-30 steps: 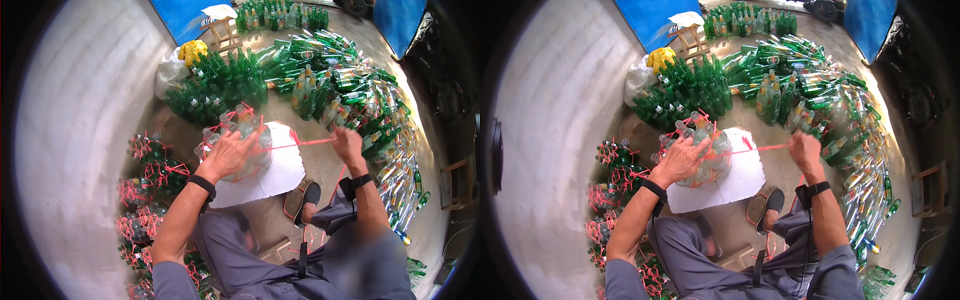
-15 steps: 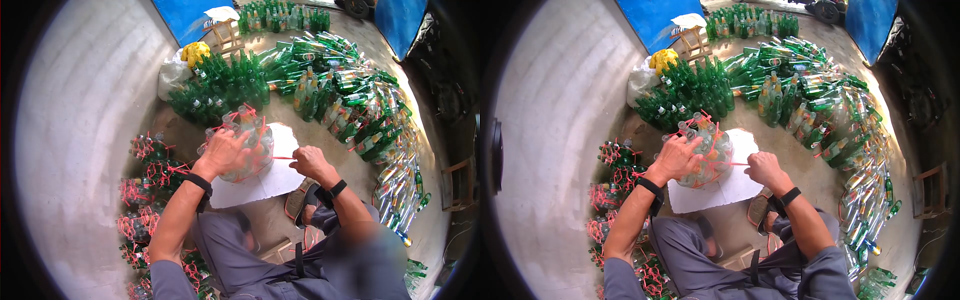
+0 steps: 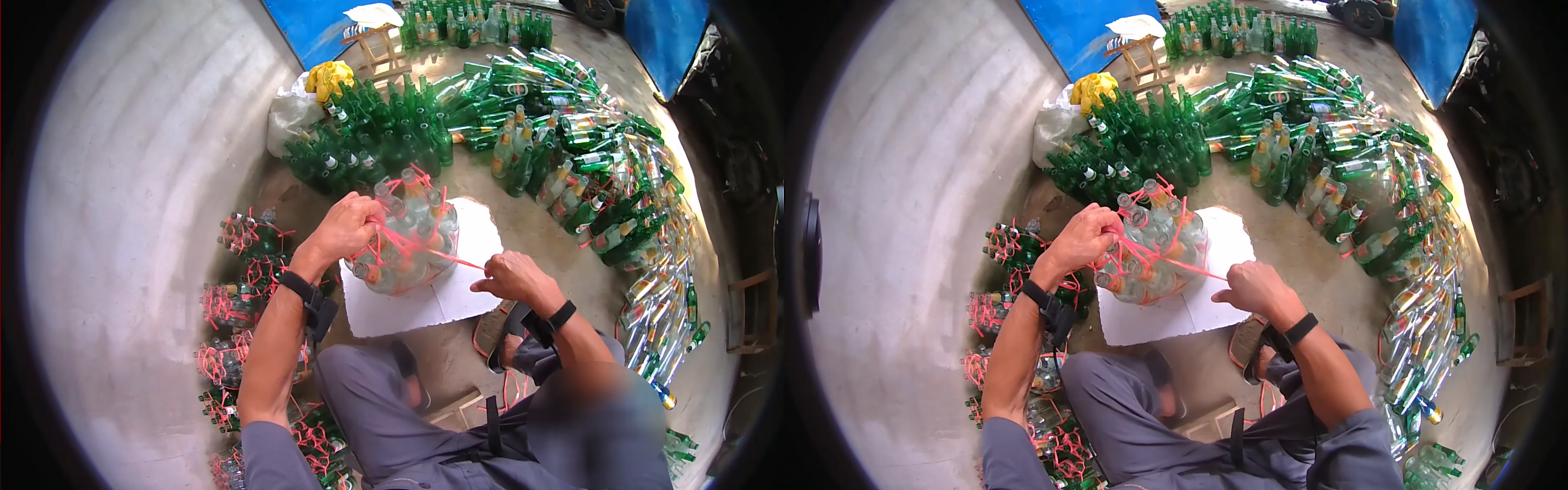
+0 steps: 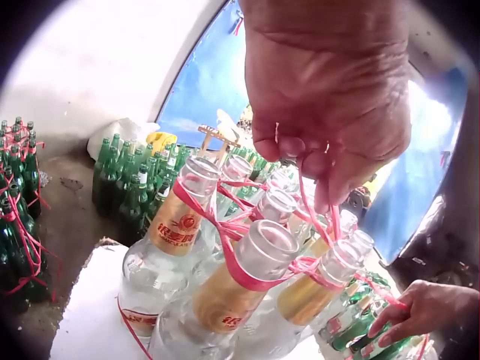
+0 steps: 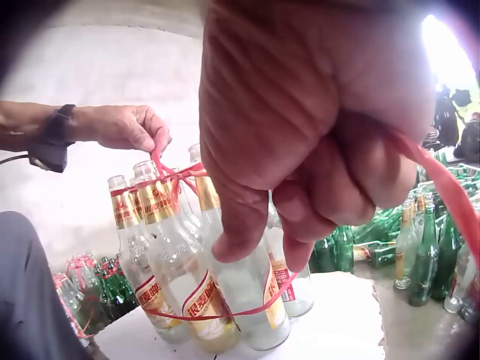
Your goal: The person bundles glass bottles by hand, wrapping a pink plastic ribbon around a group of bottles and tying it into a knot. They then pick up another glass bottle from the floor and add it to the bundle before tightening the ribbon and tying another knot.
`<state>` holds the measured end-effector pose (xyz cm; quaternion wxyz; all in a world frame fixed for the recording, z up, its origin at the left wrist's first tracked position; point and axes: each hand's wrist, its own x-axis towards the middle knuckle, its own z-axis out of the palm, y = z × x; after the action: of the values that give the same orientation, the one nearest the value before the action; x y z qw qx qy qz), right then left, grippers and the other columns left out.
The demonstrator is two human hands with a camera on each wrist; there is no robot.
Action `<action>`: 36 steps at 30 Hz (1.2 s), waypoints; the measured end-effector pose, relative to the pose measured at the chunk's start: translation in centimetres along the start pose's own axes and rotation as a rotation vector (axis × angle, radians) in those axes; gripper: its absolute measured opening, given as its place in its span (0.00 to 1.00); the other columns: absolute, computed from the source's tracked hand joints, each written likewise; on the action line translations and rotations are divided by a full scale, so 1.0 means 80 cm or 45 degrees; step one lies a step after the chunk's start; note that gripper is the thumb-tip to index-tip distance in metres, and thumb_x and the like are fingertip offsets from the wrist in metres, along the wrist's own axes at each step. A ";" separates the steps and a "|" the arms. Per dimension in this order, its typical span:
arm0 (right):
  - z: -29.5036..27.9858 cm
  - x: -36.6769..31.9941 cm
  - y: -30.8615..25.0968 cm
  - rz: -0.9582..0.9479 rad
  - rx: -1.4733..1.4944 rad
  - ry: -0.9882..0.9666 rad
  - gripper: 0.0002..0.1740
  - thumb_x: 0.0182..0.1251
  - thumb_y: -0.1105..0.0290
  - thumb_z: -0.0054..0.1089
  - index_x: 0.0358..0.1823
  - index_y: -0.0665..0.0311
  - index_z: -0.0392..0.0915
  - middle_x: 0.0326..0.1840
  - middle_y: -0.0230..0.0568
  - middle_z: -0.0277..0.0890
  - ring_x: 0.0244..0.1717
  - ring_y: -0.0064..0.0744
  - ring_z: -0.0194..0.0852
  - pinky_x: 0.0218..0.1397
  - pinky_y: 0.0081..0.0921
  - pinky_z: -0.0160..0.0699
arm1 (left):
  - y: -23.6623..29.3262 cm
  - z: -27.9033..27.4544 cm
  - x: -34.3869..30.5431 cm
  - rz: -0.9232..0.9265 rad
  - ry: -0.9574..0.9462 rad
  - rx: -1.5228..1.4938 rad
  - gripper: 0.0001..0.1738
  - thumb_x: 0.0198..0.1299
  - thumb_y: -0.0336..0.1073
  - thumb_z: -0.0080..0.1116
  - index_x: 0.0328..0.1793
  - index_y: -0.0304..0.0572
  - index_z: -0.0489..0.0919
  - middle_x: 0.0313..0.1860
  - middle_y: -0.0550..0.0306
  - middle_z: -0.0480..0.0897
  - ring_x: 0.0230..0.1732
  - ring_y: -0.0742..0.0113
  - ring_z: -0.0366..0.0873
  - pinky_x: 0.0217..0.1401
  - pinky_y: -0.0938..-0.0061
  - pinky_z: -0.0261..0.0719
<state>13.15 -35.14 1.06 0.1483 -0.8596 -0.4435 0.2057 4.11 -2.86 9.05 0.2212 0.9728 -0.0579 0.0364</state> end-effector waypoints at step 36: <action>0.040 -0.013 -0.050 -0.210 0.187 -0.110 0.32 0.68 0.43 0.61 0.26 0.72 0.77 0.19 0.59 0.76 0.27 0.62 0.79 0.33 0.50 0.76 | 0.004 0.045 0.053 -0.478 0.365 -0.481 0.09 0.59 0.32 0.64 0.40 0.32 0.88 0.23 0.56 0.86 0.18 0.74 0.81 0.25 0.77 0.79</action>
<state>8.27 -33.50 0.28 0.2080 -0.7974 -0.5026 0.2615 8.43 -5.11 6.35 0.4072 0.8930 0.1490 0.1202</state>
